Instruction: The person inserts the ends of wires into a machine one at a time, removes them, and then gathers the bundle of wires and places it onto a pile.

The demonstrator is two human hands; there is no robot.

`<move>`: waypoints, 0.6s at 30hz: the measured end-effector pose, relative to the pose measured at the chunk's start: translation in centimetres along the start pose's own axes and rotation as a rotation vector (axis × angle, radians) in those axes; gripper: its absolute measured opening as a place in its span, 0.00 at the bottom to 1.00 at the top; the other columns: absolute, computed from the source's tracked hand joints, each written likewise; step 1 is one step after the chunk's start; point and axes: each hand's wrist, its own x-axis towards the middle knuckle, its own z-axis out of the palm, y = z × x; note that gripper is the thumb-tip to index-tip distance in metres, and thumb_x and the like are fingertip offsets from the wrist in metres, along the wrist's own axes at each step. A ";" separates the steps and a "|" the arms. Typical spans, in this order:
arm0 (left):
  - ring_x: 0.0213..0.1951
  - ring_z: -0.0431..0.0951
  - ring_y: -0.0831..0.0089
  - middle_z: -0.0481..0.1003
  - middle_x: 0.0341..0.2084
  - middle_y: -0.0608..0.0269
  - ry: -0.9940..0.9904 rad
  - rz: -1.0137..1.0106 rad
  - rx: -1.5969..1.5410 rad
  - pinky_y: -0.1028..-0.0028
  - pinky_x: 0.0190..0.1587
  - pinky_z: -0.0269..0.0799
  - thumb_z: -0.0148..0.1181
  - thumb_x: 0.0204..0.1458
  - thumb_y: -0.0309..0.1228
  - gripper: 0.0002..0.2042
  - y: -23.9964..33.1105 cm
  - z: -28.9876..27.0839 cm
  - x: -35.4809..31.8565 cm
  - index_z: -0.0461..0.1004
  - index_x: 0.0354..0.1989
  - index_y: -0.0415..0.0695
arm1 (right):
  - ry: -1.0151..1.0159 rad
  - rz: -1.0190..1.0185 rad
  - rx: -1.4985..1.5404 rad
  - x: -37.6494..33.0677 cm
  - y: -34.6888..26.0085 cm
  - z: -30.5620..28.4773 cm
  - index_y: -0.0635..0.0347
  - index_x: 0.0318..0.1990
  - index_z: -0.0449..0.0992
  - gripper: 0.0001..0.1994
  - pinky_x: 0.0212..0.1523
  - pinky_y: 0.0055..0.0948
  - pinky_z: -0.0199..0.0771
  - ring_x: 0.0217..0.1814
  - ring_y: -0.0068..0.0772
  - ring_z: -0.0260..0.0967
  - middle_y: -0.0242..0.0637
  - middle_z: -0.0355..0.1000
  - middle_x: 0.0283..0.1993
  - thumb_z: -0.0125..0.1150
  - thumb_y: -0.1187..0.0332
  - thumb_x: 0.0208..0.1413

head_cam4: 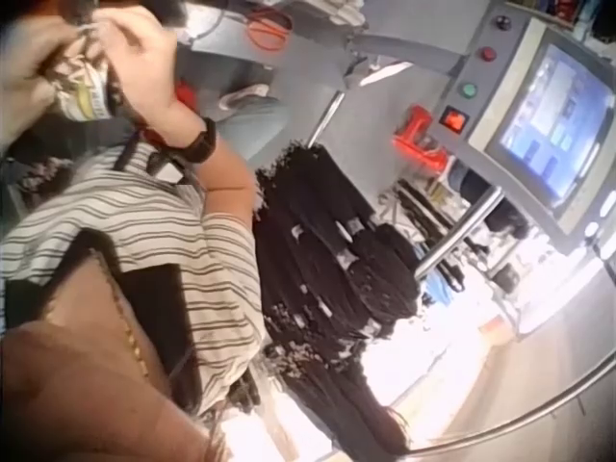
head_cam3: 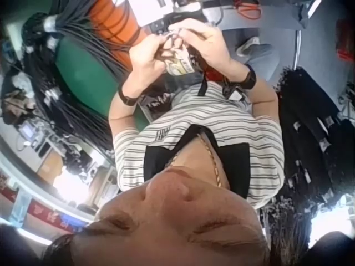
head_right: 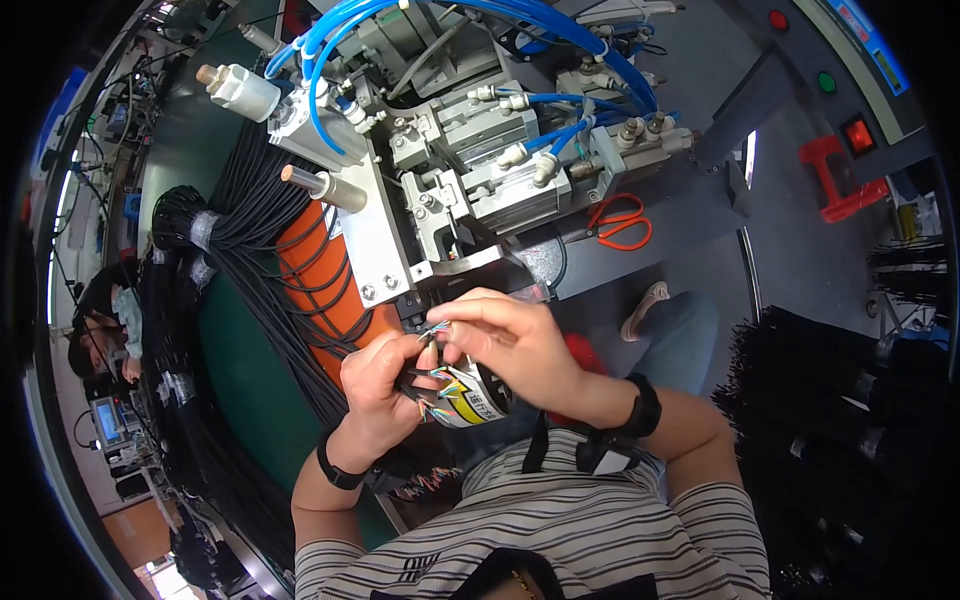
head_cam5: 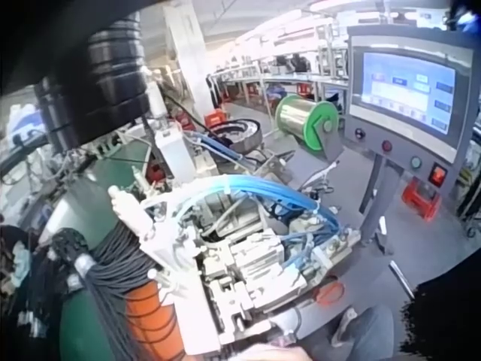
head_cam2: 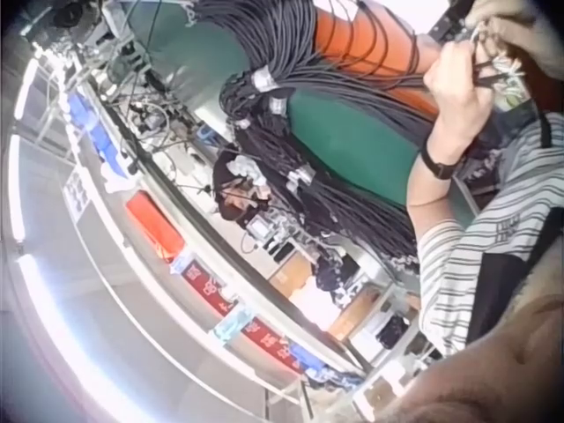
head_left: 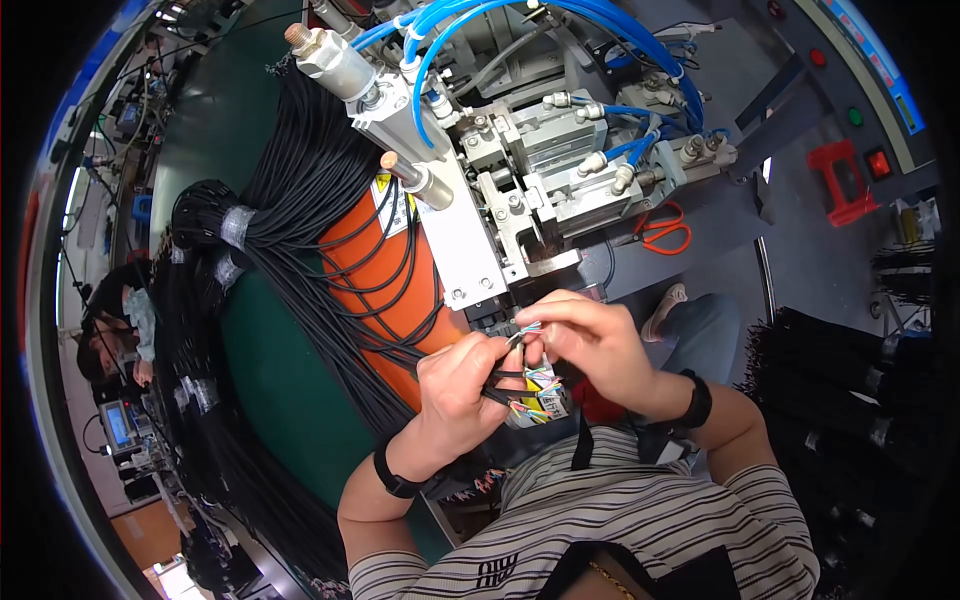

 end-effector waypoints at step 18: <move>0.26 0.71 0.81 0.77 0.28 0.66 -0.440 -0.478 -0.822 0.78 0.33 0.70 0.55 0.61 0.22 0.04 -2.0 -3.3 0.7 0.76 0.36 0.36 | -0.381 0.528 0.717 2.0 1.6 -2.2 0.70 0.45 0.80 0.07 0.28 0.17 0.72 0.32 0.22 0.75 0.39 0.76 0.40 0.60 0.79 0.61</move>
